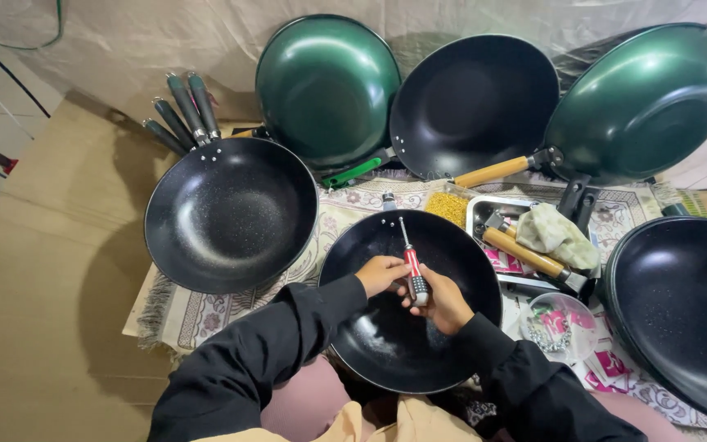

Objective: The person assembles a frying pan by attaching a handle. They insert a metal bracket and screw into the pan's mounting hole, then use a screwdriver to tighten the screw, securing the handle in place.

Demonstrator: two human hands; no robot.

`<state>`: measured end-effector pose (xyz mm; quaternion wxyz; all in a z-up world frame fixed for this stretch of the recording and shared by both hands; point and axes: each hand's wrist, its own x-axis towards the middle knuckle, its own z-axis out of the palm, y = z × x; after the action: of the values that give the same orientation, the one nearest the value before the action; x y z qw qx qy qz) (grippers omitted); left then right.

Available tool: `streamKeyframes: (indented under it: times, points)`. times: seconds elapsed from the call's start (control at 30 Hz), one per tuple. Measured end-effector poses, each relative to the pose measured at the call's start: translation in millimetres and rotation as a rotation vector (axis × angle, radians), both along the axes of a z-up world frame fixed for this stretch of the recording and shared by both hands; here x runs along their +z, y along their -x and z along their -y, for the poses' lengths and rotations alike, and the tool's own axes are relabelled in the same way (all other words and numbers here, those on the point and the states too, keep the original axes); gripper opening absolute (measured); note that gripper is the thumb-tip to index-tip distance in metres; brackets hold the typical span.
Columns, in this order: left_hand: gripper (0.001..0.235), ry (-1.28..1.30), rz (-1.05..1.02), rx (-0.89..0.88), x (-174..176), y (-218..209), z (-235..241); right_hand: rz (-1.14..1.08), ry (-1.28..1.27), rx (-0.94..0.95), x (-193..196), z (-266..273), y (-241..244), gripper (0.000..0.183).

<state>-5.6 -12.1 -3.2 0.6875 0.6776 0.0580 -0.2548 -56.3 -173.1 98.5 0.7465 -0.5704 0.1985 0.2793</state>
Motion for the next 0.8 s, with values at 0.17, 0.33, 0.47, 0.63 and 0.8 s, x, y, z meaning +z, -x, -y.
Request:
streamKeyframes:
  times: [0.17,0.33,0.47,0.63,0.8]
  points:
    - [0.042,-0.089,0.110,-0.017,20.1,10.8,7.8,0.051,0.034,0.075,21.8,8.3,10.1,0.043]
    - [0.034,-0.168,0.197,-0.036,45.1,17.8,18.1,0.158,0.041,0.131,21.6,33.1,13.7,0.040]
    - [0.034,-0.259,0.432,-0.070,60.6,16.3,41.3,0.279,0.151,0.109,37.1,58.1,17.1,0.040]
    - [0.032,-0.402,0.735,-0.050,57.6,-0.7,99.5,0.472,0.369,0.085,55.1,99.9,4.0,0.044]
    - [0.040,-0.639,1.006,-0.070,47.2,-23.4,150.6,0.884,1.197,0.181,22.8,152.4,-24.4,0.041]
